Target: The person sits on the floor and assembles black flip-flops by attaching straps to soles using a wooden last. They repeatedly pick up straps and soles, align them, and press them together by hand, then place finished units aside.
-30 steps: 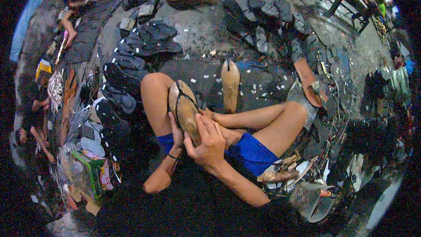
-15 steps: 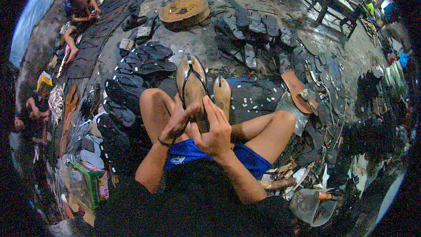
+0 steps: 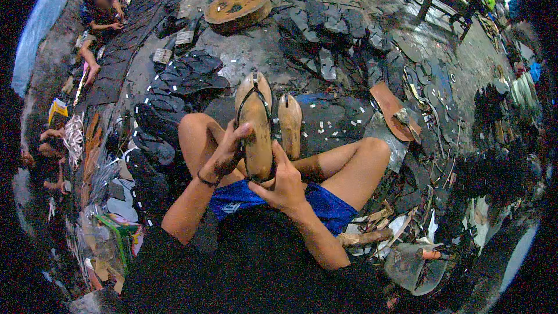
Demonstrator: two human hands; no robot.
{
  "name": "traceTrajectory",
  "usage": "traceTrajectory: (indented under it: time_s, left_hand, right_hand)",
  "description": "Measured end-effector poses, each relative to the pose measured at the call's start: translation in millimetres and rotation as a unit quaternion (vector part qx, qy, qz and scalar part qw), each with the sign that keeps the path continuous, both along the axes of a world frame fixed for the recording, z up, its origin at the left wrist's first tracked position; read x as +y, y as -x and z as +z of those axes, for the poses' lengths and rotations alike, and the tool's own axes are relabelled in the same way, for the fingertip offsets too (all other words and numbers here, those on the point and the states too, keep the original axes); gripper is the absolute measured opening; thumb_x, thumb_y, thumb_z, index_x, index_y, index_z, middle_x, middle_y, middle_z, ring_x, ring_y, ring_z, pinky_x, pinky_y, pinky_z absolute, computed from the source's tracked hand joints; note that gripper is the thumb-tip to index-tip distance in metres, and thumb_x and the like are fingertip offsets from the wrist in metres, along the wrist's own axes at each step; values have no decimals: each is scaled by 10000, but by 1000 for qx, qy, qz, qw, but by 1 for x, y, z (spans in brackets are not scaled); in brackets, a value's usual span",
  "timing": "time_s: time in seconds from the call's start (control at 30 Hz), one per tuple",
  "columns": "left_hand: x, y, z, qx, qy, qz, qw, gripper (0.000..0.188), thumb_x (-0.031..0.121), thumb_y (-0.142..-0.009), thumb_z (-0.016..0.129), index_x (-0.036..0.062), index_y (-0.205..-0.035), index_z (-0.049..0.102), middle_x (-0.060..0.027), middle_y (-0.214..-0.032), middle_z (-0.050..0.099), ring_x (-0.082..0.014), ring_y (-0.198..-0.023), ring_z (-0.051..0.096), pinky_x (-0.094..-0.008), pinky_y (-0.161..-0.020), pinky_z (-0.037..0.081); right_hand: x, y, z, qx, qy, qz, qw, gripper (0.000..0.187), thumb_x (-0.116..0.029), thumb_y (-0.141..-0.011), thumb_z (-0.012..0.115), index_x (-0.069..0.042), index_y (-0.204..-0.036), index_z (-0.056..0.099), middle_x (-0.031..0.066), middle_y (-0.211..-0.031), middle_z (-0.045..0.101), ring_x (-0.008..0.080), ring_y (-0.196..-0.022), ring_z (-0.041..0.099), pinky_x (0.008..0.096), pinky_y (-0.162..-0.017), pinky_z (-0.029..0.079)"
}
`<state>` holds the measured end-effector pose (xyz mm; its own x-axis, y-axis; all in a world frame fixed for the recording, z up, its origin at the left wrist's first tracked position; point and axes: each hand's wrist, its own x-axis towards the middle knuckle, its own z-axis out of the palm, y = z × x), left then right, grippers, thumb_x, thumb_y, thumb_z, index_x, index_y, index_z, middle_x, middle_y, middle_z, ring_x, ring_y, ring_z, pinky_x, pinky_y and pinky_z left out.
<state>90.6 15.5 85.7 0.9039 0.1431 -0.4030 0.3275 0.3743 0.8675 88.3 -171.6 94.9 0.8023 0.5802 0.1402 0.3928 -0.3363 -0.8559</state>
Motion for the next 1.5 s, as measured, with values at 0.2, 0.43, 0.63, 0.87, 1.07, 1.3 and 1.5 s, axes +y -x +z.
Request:
traceTrajectory:
  time_s: [0.2,0.43,0.63,0.87,1.07,1.3,1.5]
  left_hand:
    - [-29,71,69,-136,31,-115,984,1270,626,-600,799,-2,-1471,121,-142,-1434,321,-252,-1315,349,-400,-1091,292]
    - [-46,118,82,-106,115,-87,984,1446,649,-475,848,-15,-1481,51,-157,-1478,240,-278,-1355,295,-400,-1117,236]
    - [-38,128,100,-100,128,-78,984,1314,615,-573,808,-31,-1470,96,-186,-1450,282,-286,-1341,321,-406,-1105,257]
    - [-45,115,93,-71,68,-115,988,1128,520,-669,768,-39,-1445,170,-196,-1409,341,-281,-1313,351,-400,-1088,282]
    - [-49,102,88,-74,-113,-111,985,969,438,-751,735,-47,-1423,232,-205,-1374,391,-277,-1289,377,-395,-1072,304]
    - [-40,65,121,-214,-541,-141,801,764,323,-844,685,-64,-1386,309,-219,-1313,468,-277,-1275,394,-397,-1067,316]
    - [-47,112,53,-39,-155,-112,981,573,330,-945,504,-66,-1343,392,-180,-1305,503,-262,-1260,420,-376,-1069,320]
  right_hand:
    - [-46,41,-12,499,-195,-12,844,530,-335,-1019,428,48,-1380,377,110,-1343,506,191,-1279,417,319,-1089,301]
    - [-54,75,28,557,-293,28,776,361,-338,-1010,433,-14,-1096,567,-23,-899,562,67,-827,498,231,-773,414]
    - [-66,78,36,625,-293,85,718,319,-337,-965,491,-37,-861,529,-34,-691,424,46,-594,388,212,-525,332]
    - [-31,82,-26,624,-176,242,722,232,-229,-944,574,-29,-1051,526,14,-876,542,82,-778,510,267,-665,428]
    - [-37,33,-17,338,-285,144,885,627,-329,-930,591,-4,-1402,337,78,-1376,452,184,-1259,417,350,-1043,334]
    - [-50,44,-19,528,-338,190,755,867,-462,-822,654,26,-1422,264,150,-1351,470,280,-1271,426,400,-1052,337]
    - [-77,90,-50,563,-415,-36,714,535,-337,-891,552,22,-1280,471,137,-1206,570,255,-1163,515,370,-1019,385]
